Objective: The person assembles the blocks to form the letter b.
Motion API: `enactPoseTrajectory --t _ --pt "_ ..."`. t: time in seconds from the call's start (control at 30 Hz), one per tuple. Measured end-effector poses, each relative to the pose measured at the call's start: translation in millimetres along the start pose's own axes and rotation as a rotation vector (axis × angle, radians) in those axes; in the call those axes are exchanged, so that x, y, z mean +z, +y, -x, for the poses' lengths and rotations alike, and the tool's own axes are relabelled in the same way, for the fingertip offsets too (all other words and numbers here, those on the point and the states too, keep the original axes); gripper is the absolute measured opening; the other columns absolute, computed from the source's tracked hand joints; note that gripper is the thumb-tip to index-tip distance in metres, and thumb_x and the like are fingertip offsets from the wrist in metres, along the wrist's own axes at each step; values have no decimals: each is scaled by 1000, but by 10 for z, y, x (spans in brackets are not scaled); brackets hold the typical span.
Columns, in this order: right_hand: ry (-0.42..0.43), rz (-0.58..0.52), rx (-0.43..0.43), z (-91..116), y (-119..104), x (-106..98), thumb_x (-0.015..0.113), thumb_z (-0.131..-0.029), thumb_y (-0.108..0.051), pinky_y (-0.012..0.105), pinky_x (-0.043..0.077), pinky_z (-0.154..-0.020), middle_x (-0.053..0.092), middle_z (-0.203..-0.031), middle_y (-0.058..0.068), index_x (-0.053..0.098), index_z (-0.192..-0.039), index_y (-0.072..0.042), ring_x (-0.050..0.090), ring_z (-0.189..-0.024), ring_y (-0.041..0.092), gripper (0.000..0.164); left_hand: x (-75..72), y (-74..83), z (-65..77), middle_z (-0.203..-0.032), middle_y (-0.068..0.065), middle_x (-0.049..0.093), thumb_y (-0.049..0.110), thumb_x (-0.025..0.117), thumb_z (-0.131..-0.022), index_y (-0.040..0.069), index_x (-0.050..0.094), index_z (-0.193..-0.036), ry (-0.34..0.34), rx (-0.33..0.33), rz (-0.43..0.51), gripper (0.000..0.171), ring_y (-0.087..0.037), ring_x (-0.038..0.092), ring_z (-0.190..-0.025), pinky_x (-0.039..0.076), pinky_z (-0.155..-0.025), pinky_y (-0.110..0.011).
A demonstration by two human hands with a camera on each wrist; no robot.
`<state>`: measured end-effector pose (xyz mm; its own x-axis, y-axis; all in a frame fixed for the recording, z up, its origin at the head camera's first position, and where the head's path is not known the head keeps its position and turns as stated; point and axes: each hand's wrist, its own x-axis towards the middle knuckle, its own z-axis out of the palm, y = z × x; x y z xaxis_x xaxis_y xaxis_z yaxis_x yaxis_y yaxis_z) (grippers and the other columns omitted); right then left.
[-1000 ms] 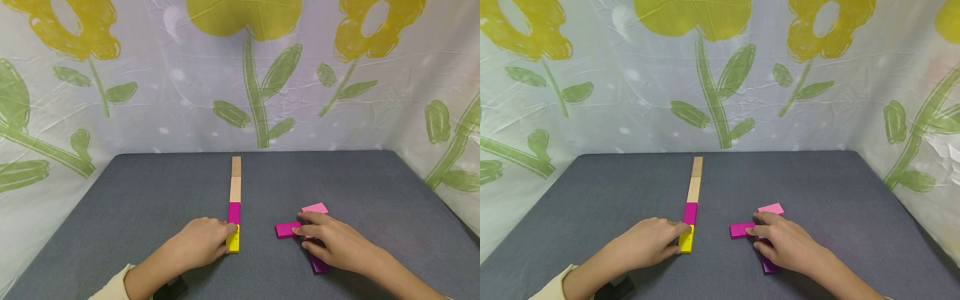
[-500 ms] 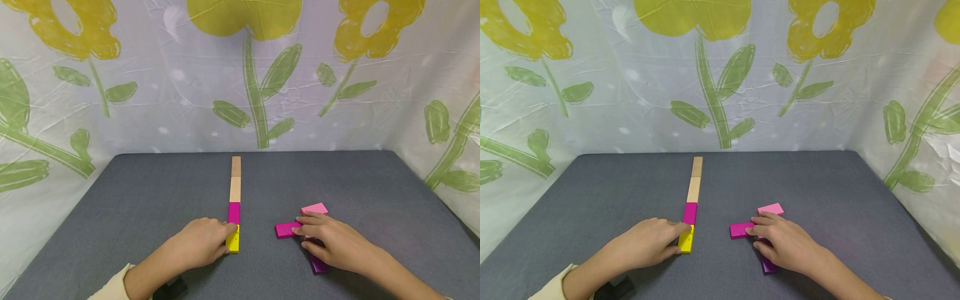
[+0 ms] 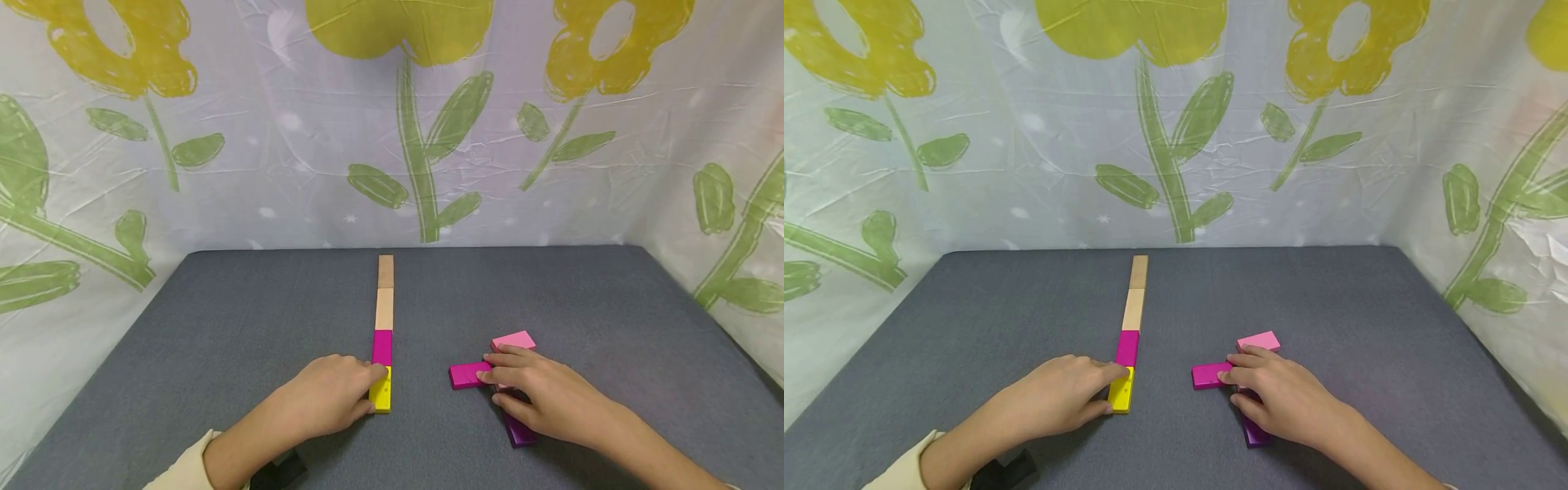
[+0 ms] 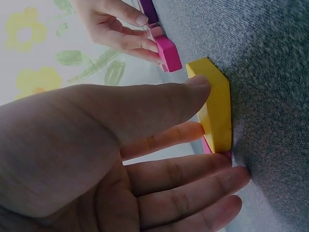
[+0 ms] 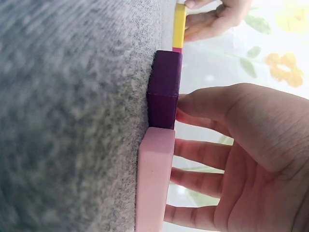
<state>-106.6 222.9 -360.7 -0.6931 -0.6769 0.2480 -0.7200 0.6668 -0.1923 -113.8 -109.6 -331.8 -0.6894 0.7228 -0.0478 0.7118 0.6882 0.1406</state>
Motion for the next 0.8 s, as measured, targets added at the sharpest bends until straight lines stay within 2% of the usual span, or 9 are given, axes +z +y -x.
enactPoseTrajectory --t 0.13,0.3,0.5,0.8 --pt "-1 -1 -1 -2 -3 -3 79 -85 -17 55 47 -95 66 -127 9 75 -116 -15 57 -124 34 31 4 0 0 -85 -2 68 18 81 -85 7 65 -102 4 1 -5 26 -10 50 -64 49 -61 -30" --pt "-6 -3 -3 -2 -5 -4 79 -85 -17 55 46 -96 66 -127 10 75 -116 -15 57 -124 34 31 15 -6 4 -76 3 60 16 79 -85 8 63 -98 22 12 -17 22 -10 46 -60 45 -57 -29" --pt "-14 4 -11 2 -4 -19 79 -86 -17 58 46 -95 66 -128 11 75 -118 -14 56 -124 37 33 17 3 5 -73 5 55 17 77 -86 8 61 -96 30 11 -10 21 -10 45 -59 44 -57 -29" --pt "-47 62 -97 -38 1 -79 79 -85 -16 58 46 -94 67 -126 12 75 -117 -11 56 -123 39 33 20 22 2 -71 6 52 21 78 -86 8 62 -98 7 -20 -5 24 -10 45 -59 43 -56 -29"
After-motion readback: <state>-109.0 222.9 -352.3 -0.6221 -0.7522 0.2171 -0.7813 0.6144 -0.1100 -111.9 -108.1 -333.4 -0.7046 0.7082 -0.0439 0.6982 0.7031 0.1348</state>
